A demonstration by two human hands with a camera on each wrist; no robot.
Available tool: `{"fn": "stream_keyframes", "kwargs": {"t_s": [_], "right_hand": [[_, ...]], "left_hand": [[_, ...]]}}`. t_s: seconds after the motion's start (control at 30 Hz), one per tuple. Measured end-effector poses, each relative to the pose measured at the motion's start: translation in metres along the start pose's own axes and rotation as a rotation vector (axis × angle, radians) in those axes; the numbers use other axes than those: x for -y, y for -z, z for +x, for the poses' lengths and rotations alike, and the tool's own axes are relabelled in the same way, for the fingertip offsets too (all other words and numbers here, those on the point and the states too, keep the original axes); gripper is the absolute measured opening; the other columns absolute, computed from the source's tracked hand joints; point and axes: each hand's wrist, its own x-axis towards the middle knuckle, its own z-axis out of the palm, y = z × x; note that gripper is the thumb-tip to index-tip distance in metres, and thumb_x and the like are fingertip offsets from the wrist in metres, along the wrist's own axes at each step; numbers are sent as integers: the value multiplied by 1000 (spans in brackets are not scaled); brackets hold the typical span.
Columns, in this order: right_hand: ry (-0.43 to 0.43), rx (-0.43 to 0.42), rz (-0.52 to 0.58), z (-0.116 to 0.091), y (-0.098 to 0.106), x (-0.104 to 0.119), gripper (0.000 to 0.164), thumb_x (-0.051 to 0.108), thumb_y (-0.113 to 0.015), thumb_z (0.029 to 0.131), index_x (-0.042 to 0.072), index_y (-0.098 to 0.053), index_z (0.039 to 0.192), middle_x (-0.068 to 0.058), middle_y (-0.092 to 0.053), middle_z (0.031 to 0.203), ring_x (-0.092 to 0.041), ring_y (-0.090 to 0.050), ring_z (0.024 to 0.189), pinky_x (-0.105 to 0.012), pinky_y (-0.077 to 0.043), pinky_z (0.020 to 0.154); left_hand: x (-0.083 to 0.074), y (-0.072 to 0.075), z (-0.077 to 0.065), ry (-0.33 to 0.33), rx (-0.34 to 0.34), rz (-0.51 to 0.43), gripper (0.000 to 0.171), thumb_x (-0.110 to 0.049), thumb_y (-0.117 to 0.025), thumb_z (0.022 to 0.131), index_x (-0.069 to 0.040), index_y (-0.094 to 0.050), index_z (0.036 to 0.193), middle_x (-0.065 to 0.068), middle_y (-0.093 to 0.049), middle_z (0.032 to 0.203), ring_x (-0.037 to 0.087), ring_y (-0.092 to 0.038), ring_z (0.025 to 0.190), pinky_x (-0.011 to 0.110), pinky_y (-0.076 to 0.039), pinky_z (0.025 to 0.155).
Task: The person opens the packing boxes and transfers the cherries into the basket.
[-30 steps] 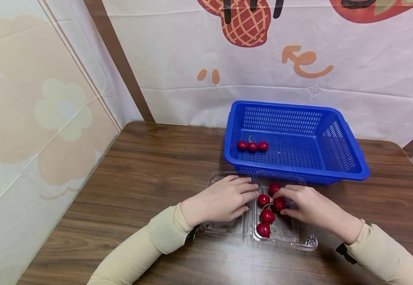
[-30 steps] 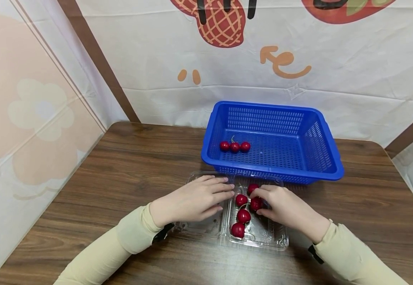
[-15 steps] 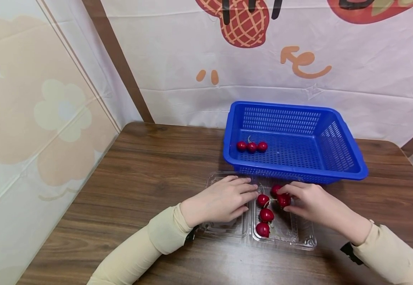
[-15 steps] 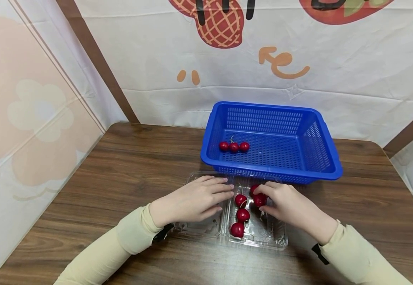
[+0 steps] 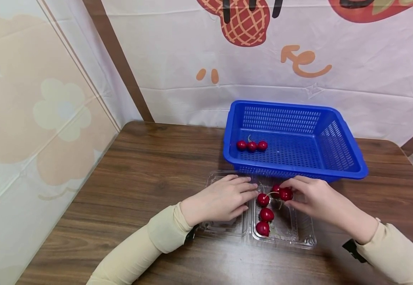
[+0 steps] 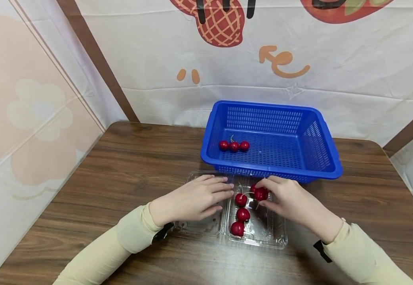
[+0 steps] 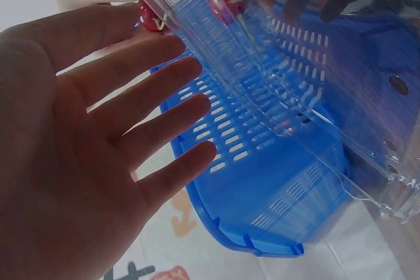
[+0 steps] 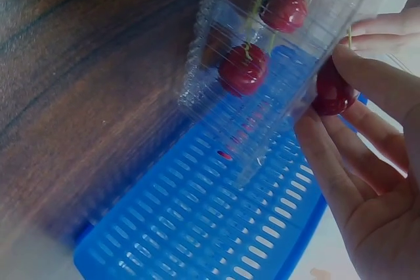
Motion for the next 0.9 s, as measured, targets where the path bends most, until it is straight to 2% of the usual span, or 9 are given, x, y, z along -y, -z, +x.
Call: {"fn": "stream_keyframes", "kwargs": {"t_s": [0.2, 0.67, 0.9], "right_hand": [[-15, -14, -29, 0, 6, 1, 39, 13, -80, 61, 8, -65, 97, -1, -68, 85, -10, -62, 73, -28, -56, 58], [-54, -46, -43, -3, 21, 3, 41, 12, -81, 60, 9, -66, 98, 1, -67, 82, -7, -61, 68, -25, -55, 55], [-17, -67, -77, -4, 27, 1, 40, 15, -80, 61, 9, -66, 97, 2, -68, 82, -7, -62, 70, -24, -56, 58]], "left_hand": [[0, 1, 0, -2, 6, 3, 44, -32, -51, 90, -14, -55, 130, 3, -53, 135, 22, -40, 128, 40, -36, 105], [0, 1, 0, -3, -4, 18, 44, -33, -51, 89, -15, -56, 129, 2, -54, 134, 21, -41, 127, 40, -35, 105], [0, 0, 0, 0, 2, 13, 44, -33, -51, 90, -15, -56, 130, 2, -53, 135, 22, -40, 127, 40, -35, 105]]}}
